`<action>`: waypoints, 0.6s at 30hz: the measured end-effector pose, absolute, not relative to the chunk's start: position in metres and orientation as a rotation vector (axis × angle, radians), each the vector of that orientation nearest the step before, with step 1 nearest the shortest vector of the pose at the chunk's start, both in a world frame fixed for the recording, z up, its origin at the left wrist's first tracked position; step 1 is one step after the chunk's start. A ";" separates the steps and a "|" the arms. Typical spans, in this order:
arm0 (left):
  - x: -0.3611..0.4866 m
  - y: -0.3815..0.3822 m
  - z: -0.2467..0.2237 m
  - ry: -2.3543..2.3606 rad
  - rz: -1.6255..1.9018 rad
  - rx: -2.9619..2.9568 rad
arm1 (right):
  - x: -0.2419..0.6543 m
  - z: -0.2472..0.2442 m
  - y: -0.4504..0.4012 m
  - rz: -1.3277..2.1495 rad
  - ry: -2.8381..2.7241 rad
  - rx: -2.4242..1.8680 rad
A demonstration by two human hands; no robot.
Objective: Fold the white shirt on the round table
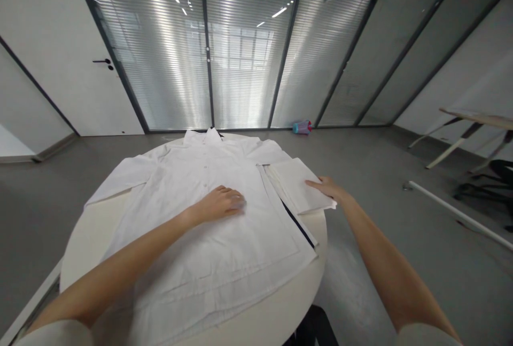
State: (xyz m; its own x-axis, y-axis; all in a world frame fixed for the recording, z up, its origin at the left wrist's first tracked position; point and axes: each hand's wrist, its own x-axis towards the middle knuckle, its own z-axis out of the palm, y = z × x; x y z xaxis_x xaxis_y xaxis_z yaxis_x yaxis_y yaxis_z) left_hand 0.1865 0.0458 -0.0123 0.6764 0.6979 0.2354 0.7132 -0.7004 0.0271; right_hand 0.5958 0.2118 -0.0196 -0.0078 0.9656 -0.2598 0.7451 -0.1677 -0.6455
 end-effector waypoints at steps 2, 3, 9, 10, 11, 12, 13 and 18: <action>0.159 0.039 -0.024 -1.324 -0.359 -2.804 | 0.593 -0.017 0.211 0.925 -1.899 -1.985; 0.146 0.035 -0.028 -1.384 -0.364 -2.784 | 0.590 -0.014 0.212 0.853 -1.956 -2.009; 0.076 0.008 -0.038 -1.746 -0.434 -2.522 | 0.544 0.002 0.216 0.118 -2.186 -1.853; 0.067 0.003 -0.041 -1.818 -0.434 -2.472 | 0.533 0.002 0.217 0.099 -2.227 -1.822; 0.060 -0.002 -0.045 -1.886 -0.421 -2.434 | 0.522 0.000 0.218 0.094 -2.268 -1.808; 0.056 -0.008 -0.050 -1.944 -0.399 -2.406 | 0.513 -0.003 0.219 0.096 -2.309 -1.811; 0.053 -0.013 -0.056 -1.986 -0.372 -2.387 | 0.505 -0.007 0.220 0.106 -2.352 -1.826; 0.059 -0.032 -0.076 -2.004 -0.312 -2.303 | 0.490 -0.032 0.221 0.114 -2.465 -1.919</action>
